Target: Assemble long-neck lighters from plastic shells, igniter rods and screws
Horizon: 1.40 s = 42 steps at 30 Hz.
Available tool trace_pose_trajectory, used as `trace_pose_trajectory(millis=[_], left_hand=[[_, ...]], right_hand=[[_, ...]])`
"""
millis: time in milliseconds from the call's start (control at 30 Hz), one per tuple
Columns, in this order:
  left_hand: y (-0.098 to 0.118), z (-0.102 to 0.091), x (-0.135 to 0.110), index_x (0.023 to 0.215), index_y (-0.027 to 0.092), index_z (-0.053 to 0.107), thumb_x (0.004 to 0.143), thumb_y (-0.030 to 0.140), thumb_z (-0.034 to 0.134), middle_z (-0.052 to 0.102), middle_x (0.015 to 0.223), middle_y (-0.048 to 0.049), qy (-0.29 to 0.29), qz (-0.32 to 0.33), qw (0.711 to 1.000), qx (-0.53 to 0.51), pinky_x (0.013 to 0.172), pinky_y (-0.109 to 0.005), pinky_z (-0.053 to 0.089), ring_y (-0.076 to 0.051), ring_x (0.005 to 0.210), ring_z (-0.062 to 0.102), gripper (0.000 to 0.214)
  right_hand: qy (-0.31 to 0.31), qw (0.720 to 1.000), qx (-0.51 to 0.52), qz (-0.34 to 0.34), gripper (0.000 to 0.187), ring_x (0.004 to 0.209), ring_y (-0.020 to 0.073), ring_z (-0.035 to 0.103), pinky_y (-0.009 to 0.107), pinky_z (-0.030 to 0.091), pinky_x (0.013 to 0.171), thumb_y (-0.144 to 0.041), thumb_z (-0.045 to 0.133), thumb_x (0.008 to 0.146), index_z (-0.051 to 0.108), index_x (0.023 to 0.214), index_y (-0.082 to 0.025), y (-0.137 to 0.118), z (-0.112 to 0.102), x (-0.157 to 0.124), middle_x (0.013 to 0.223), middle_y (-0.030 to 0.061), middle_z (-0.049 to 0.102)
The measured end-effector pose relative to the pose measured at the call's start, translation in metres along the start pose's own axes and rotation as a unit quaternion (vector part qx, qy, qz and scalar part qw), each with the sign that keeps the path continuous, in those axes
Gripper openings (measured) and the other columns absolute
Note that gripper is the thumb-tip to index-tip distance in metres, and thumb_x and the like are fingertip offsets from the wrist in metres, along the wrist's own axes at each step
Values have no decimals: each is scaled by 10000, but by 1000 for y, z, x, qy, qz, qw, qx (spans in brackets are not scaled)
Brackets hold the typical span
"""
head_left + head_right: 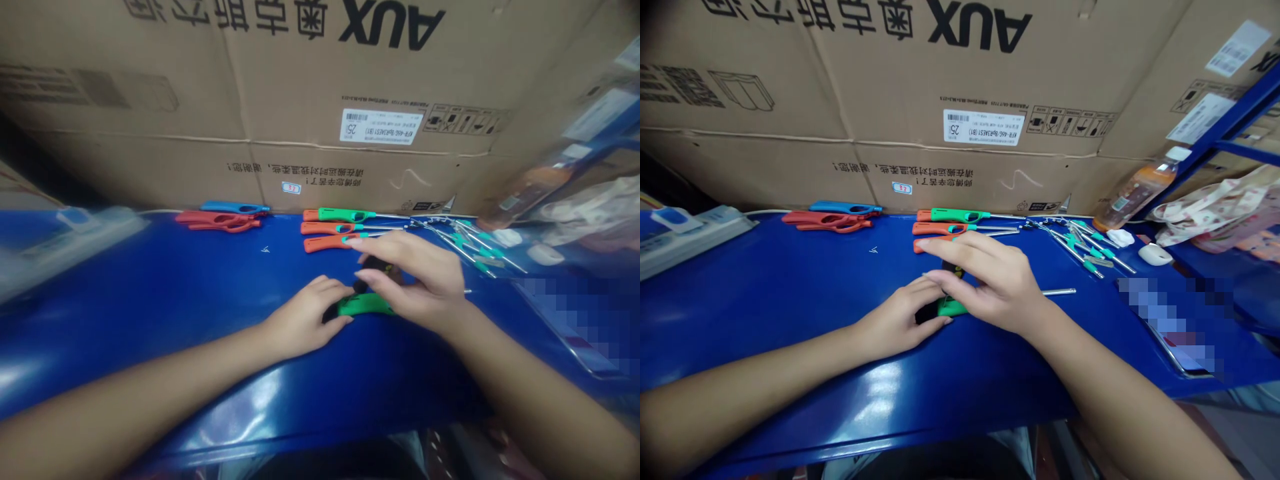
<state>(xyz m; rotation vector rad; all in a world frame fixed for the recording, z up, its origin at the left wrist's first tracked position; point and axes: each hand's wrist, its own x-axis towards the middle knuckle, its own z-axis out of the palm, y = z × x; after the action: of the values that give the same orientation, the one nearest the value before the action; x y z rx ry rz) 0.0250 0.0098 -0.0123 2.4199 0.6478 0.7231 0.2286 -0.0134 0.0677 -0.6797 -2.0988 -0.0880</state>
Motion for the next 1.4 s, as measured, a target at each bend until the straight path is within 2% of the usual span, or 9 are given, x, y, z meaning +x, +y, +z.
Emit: trace_pose_trajectory(millis=[100,300,500,700,900,1033,1133,1300,1400], left_hand=[[0,0,0,1243,164,618,925,238,677,685,1187,-100,2,3,1000,-6,998,-421,497,-246,1092,610,332],[0,-1,1,1159,151,644,919,243,677,692,1116,-106,-2,-9,1000,-4,958,-422,514,-256,1058,608,260],[1,-2,2,1212,173,625,922,216,666,694,1156,-88,-1,2,1000,-10,1002,-425,497,-246,1095,621,295],[1,-2,2,1201,163,646,910,220,682,698,1146,-96,-6,-12,1000,-8,973,-408,514,-249,1078,610,299],[1,-2,2,1215,170,651,916,220,677,698,1151,-86,-7,-8,1000,-14,1004,-417,502,-246,1096,611,305],[2,-3,3,1207,173,658,910,211,684,709,1089,-81,-5,-8,1000,-15,966,-404,520,-242,1063,618,300],[2,-3,3,1216,187,663,916,209,673,711,1108,-79,-7,-9,1000,-18,973,-414,518,-241,1068,619,301],[1,-2,2,1164,189,678,911,222,674,704,1144,-82,-3,-6,1000,-16,990,-430,511,-250,1093,620,255],[1,-2,2,1189,190,669,913,221,677,709,1116,-78,-3,-7,1000,-18,975,-418,517,-245,1075,621,277]], right_hand=[[48,994,-95,-31,147,623,133,620,250,509,609,-239,681,923,724,1040,-162,-1,0,-3,714,15,689],[-51,997,48,35,478,1119,207,674,343,577,897,-151,396,996,477,1466,-170,-5,4,-2,1279,114,682],[40,992,-124,-1,178,637,141,666,269,546,627,-229,686,909,693,1086,-216,-5,3,-3,810,12,756],[-49,998,9,38,443,1076,193,701,333,581,894,-125,405,992,534,1412,-181,-7,-1,1,1274,89,704],[48,996,-74,29,190,774,169,719,279,592,722,-275,688,926,706,1112,-242,-5,2,1,914,26,773],[-43,990,62,117,409,1067,197,699,348,605,859,-217,380,1055,513,1441,-236,-4,2,0,1234,85,707],[-69,969,167,170,382,981,172,721,290,622,730,-226,423,1052,530,1418,-227,-5,2,1,1156,68,729],[5,998,6,70,273,849,177,725,297,616,750,-252,679,936,689,1208,-261,-5,1,3,1045,44,772],[-8,998,10,60,334,872,179,722,328,615,806,-254,565,998,634,1324,-265,-4,1,1,1134,59,754]])
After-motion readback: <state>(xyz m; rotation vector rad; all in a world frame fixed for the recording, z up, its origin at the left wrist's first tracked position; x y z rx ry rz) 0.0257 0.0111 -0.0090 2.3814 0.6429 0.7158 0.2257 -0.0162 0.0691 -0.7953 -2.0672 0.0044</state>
